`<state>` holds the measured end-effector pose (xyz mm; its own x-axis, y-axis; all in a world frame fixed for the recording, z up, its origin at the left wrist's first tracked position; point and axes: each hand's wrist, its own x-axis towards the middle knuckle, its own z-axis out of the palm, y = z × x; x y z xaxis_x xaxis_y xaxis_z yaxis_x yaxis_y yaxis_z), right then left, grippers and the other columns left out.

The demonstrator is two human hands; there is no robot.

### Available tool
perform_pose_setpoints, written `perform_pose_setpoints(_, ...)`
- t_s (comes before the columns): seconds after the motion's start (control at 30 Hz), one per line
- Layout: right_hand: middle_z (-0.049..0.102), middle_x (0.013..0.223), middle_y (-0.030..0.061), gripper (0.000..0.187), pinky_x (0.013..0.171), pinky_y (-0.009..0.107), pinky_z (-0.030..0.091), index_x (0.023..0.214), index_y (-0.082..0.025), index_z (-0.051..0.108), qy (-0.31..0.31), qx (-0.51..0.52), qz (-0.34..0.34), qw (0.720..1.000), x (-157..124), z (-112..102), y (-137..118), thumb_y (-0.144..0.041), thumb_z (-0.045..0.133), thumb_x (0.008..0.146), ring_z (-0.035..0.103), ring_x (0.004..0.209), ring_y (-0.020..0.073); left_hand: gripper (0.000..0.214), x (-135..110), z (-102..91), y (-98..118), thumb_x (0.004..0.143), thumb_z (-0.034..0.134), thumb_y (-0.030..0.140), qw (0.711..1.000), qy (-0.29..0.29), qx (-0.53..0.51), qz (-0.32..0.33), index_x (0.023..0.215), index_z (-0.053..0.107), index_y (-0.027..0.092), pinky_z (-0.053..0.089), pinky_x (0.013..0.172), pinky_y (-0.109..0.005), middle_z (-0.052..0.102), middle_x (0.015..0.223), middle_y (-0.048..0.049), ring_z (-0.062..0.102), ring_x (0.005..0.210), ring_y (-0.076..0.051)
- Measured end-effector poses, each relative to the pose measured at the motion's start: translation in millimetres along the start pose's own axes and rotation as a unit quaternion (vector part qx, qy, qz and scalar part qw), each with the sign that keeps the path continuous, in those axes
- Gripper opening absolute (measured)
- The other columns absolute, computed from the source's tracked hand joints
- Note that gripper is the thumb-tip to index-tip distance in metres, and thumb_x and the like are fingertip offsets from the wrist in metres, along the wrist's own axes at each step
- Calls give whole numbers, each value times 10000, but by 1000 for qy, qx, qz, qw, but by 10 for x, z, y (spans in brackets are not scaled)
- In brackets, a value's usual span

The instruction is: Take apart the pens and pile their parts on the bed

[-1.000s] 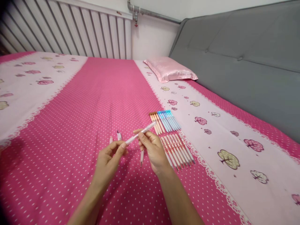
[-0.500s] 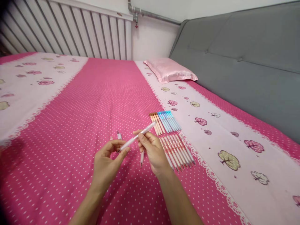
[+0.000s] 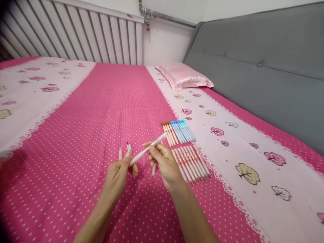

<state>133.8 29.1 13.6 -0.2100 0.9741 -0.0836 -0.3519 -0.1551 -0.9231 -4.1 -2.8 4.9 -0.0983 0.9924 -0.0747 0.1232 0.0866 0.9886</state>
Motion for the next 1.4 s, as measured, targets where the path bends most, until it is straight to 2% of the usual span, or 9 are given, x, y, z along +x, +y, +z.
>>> perform_pose_setpoints(0.2,478,632,-34,205,491,185,327,917,-221,652,15,8,-14,1000,25,-30,17,-357,601,772,408,543,65,373,-10,18,17,694,641,401,992,73,63,79,996,586,190,437,616,-254,605,777,-18,547,694,-145)
perform_pose_setpoints(0.4,479,639,-29,218,494,193,334,908,-214,651,21,2,-21,1000,21,-21,10,-370,607,763,414,556,73,182,-4,8,3,758,579,345,988,75,80,113,826,626,183,410,623,-233,599,704,-5,521,663,-130)
perform_pose_setpoints(0.57,480,643,-27,215,492,186,347,889,-210,648,30,21,-12,999,13,-14,-37,-376,616,755,419,556,70,368,-19,2,-9,819,455,443,994,27,68,77,646,603,154,309,464,-215,527,537,7,429,486,-103)
perform_pose_setpoints(0.77,491,657,-29,175,481,147,373,872,-205,644,42,83,-27,995,17,-70,-123,-341,624,763,443,569,51,502,-4,-8,-24,825,386,525,999,33,20,16,570,596,148,359,479,-234,568,514,-25,496,488,-123)
perform_pose_setpoints(0.93,625,935,11,167,443,132,398,879,-228,609,43,129,-28,990,29,-102,-149,-366,589,788,505,565,35,516,-1,-13,-25,821,380,540,999,32,25,15,551,591,154,356,468,-235,556,499,-16,474,463,-117)
perform_pose_setpoints(1.1,623,706,-4,182,457,137,428,910,-215,592,24,148,1,989,23,-90,-156,-355,586,794,563,572,66,506,-19,-4,-12,817,388,542,999,10,37,14,554,576,153,325,449,-226,520,484,-7,442,444,-110)
perform_pose_setpoints(1.23,511,599,-51,149,440,109,402,855,-185,610,59,163,-32,984,16,-212,-237,-305,624,768,459,477,26,515,16,-69,-22,822,369,546,997,3,69,19,554,562,151,300,442,-220,518,490,-8,422,433,-103)
perform_pose_setpoints(1.3,471,589,-63,165,429,108,385,846,-185,610,94,169,-60,979,15,-297,-276,-317,638,751,425,461,21,530,50,-147,-34,819,356,560,995,21,93,6,564,566,146,285,431,-221,526,493,-11,410,422,-103)
perform_pose_setpoints(1.4,476,619,-55,161,467,123,395,836,-188,605,116,168,-96,974,19,-319,-258,-326,626,756,440,502,31,533,95,-286,-52,811,346,577,981,117,150,-31,607,581,145,282,432,-227,544,509,-16,412,421,-112)
